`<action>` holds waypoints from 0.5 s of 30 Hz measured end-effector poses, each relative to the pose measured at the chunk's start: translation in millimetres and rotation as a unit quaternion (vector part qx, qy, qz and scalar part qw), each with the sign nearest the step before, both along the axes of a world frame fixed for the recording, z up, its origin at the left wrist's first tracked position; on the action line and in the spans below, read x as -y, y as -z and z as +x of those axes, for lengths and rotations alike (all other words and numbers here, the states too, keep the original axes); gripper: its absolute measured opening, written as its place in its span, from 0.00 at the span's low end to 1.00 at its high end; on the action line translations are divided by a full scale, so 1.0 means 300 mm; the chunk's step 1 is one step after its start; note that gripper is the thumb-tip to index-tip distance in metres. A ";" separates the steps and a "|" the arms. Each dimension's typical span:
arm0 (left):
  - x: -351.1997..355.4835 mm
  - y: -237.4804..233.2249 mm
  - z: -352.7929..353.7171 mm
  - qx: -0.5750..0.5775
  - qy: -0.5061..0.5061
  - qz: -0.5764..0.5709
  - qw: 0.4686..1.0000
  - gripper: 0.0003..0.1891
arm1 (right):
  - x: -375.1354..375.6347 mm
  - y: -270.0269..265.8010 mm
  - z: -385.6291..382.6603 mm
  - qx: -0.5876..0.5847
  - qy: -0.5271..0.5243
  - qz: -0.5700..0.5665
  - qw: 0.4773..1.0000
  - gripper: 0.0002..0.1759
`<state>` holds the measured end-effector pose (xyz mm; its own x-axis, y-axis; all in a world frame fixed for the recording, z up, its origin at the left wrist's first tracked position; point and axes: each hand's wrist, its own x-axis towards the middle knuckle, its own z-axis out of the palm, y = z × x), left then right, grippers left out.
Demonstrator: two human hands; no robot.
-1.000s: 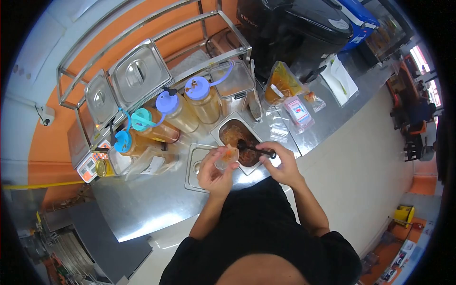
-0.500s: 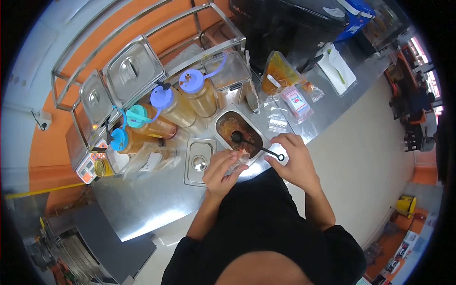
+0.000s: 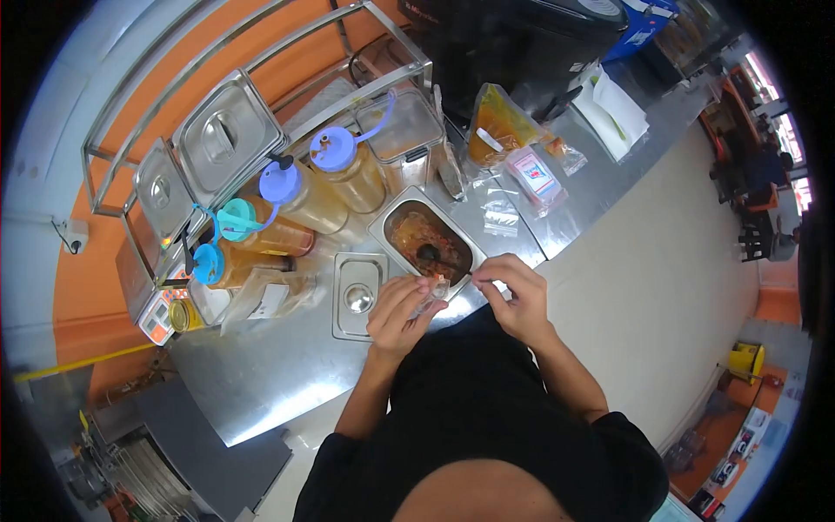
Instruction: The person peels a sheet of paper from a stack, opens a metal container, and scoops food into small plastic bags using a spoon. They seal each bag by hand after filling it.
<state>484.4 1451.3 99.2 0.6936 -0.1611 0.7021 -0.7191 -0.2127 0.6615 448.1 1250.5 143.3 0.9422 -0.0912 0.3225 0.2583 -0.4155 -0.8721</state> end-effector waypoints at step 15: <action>0.001 0.014 0.001 -0.022 0.000 -0.001 1.000 0.22 | 0.126 -0.051 -0.008 0.095 0.109 0.263 0.954 0.08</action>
<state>484.7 1451.1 94.9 0.7232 -0.1599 0.6719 -0.6900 -0.2106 0.6925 445.7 1212.7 158.5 0.8113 -0.4752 0.3406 0.3895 0.0050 -0.9210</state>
